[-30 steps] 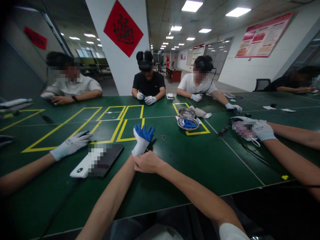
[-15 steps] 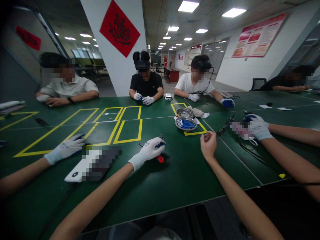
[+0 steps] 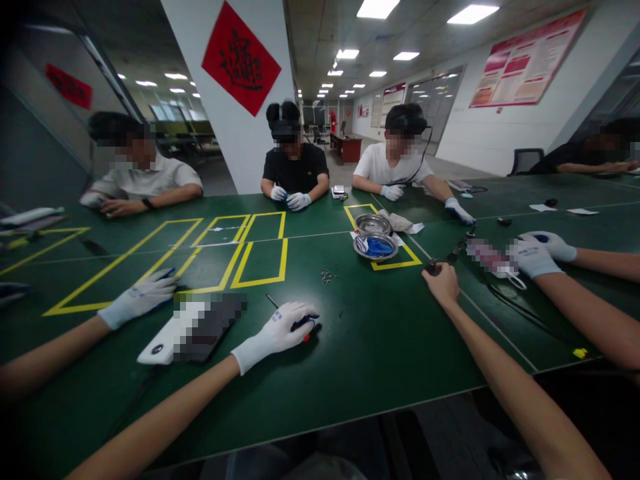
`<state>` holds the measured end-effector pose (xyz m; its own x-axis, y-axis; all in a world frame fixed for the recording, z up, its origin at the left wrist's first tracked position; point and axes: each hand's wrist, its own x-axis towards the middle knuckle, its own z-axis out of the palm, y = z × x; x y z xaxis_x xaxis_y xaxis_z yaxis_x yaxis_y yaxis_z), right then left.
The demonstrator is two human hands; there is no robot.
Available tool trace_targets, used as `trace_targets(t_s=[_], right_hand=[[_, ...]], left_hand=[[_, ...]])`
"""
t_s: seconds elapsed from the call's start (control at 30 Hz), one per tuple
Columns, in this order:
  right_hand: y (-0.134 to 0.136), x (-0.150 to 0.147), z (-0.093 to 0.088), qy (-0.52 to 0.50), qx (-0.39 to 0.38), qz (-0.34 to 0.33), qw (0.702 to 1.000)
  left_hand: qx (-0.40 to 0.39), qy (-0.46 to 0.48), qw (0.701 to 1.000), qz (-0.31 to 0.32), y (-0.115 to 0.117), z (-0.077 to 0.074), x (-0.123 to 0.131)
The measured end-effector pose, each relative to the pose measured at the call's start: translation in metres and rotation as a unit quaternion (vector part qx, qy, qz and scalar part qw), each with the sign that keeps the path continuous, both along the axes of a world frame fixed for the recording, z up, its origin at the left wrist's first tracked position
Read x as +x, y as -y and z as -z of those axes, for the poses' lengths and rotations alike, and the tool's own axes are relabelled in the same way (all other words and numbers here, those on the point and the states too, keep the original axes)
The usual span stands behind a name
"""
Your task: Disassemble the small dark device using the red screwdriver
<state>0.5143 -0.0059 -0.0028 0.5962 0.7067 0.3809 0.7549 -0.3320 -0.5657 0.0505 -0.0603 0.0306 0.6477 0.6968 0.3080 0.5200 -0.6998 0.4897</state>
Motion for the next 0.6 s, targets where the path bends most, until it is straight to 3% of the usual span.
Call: trace_targets(t_s=[0.17,0.3,0.47,0.6], right_hand=[[0.026,-0.061,0.002,0.010,0.015,-0.169,0.985],[0.041,-0.136,-0.003,-0.068,0.003,-0.325,0.943],[0.045,-0.217,-0.012,-0.138,0.000,-0.439,0.888],[0.040,-0.245,-0.011,-0.140,-0.017,-0.498,0.856]], left_hand=[[-0.065,0.018,0.998,-0.015,-0.001,-0.003,-0.009],[-0.090,0.018,0.996,-0.021,-0.004,-0.010,-0.013],[-0.094,0.050,0.992,-0.067,-0.009,-0.012,-0.019],[-0.086,0.039,0.992,-0.089,-0.020,-0.007,-0.014]])
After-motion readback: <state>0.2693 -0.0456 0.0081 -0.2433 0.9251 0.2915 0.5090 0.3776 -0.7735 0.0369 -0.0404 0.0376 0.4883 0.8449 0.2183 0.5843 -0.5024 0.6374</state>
